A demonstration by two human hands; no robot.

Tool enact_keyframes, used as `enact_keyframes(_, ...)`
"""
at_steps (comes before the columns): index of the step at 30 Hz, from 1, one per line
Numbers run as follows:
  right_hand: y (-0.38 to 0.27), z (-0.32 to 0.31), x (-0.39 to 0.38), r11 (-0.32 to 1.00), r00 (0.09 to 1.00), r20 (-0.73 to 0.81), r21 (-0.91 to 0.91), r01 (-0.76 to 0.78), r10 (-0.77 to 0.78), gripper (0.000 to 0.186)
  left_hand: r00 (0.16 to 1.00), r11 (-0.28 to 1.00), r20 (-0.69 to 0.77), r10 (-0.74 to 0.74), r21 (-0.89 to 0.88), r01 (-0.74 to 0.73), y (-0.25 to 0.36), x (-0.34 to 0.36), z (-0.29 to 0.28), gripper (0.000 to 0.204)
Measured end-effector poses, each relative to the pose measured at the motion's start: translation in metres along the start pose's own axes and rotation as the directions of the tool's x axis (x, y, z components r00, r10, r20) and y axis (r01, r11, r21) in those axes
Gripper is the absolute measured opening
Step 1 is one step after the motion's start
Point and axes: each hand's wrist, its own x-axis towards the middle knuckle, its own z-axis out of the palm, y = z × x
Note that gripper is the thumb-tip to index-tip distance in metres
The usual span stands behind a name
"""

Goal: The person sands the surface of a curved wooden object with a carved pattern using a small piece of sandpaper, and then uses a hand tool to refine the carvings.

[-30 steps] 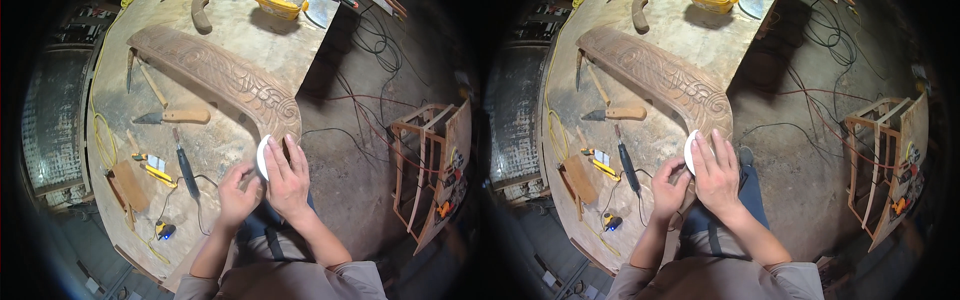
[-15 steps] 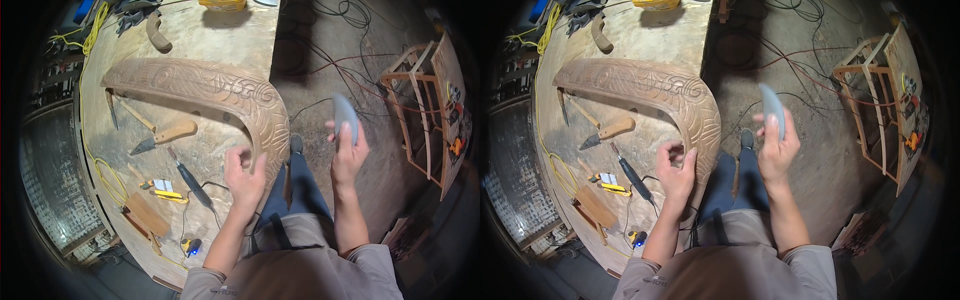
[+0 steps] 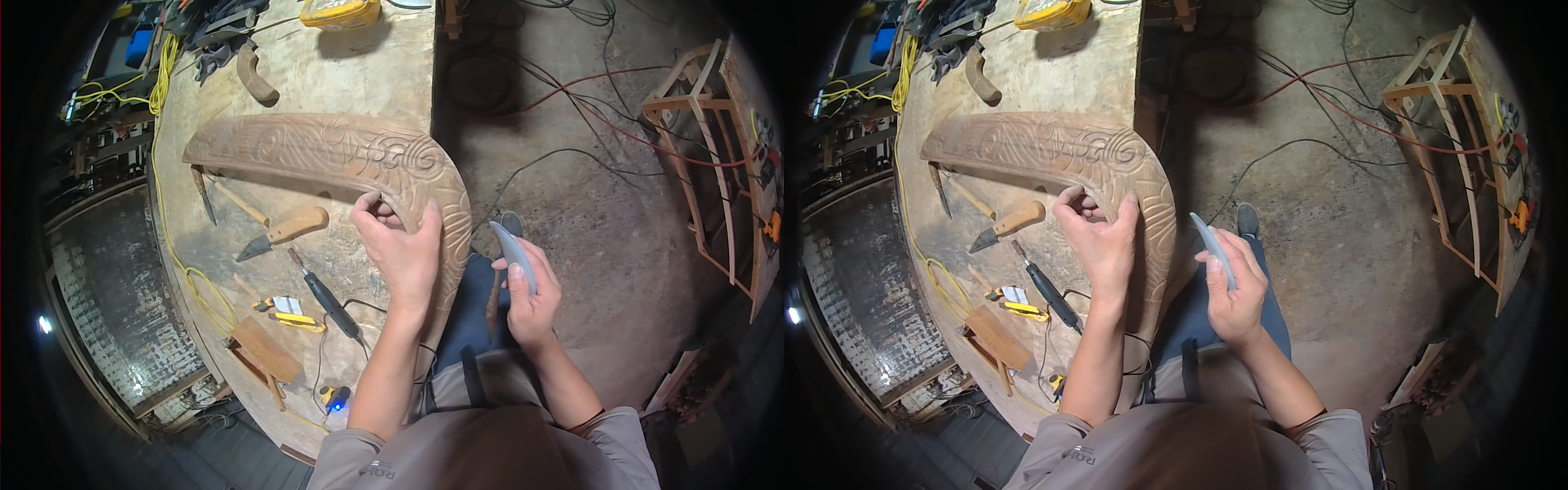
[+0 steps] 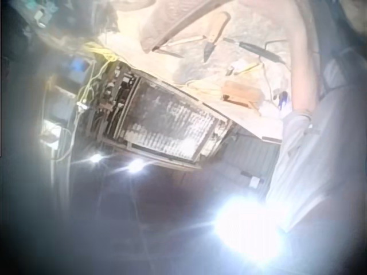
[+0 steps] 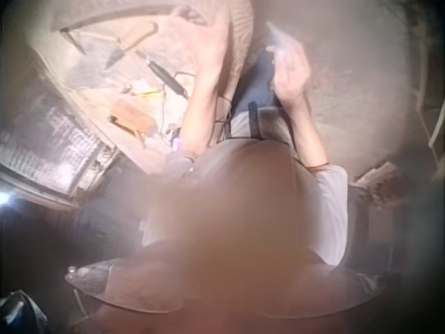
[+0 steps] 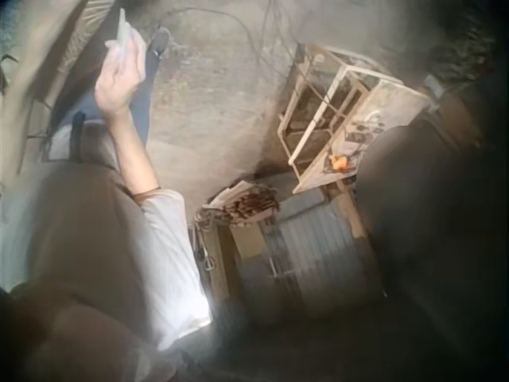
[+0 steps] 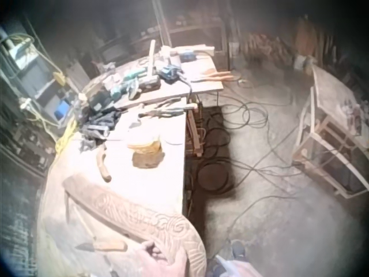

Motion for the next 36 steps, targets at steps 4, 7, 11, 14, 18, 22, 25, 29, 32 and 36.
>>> enact_keyframes(4,-0.002,0.001,0.009,0.997,0.997,0.027,-0.033,0.074,-0.073,0.034,0.999,0.992,-0.023,-0.047,0.118,0.049,0.012,0.004,0.004,0.065)
enact_keyframes(7,-0.001,0.005,0.013,0.999,0.999,0.013,0.035,0.034,-0.035,0.034,0.994,0.99,-0.027,-0.103,0.093,0.106,0.009,0.008,0.004,0.063)
enact_keyframes(11,0.002,0.009,0.017,0.998,0.999,-0.002,0.039,0.048,-0.048,0.034,0.995,0.992,-0.006,-0.103,-0.078,0.102,0.003,0.0,0.001,0.065)
enact_keyframes(14,0.003,0.009,0.017,0.997,0.997,0.009,0.018,0.076,-0.076,0.035,0.988,0.984,0.074,-0.134,-0.111,0.142,0.012,-0.003,-0.002,0.077)
enact_keyframes(18,0.002,0.007,0.015,0.987,0.986,0.054,-0.033,0.158,-0.156,0.035,0.987,0.983,0.128,-0.092,-0.149,0.111,0.001,-0.012,-0.013,0.079)
enact_keyframes(22,0.002,0.001,0.009,0.987,0.986,0.067,-0.036,0.155,-0.153,0.031,0.983,0.963,0.151,-0.1,-0.234,0.134,-0.017,-0.018,-0.02,0.078)
enact_keyframes(25,0.0,-0.006,0.004,0.993,0.991,0.076,-0.039,0.115,-0.112,0.031,0.979,0.958,0.117,-0.165,-0.217,0.187,-0.013,-0.012,-0.016,0.059)
enact_keyframes(29,-0.003,-0.029,-0.001,0.99,0.994,0.064,-0.1,0.096,-0.09,0.032,0.973,0.958,0.03,-0.227,-0.17,0.229,-0.007,0.013,-0.008,0.021)
enact_keyframes(32,-0.008,-0.039,-0.003,0.987,0.996,0.052,-0.135,0.083,-0.077,0.031,0.989,0.991,-0.081,0.127,0.052,-0.123,-0.001,0.01,-0.016,0.025)
enact_keyframes(36,-0.012,-0.043,0.022,0.997,0.996,0.066,-0.052,-0.057,0.06,0.033,0.918,0.847,-0.024,0.395,0.396,-0.354,-0.007,0.003,-0.01,0.052)
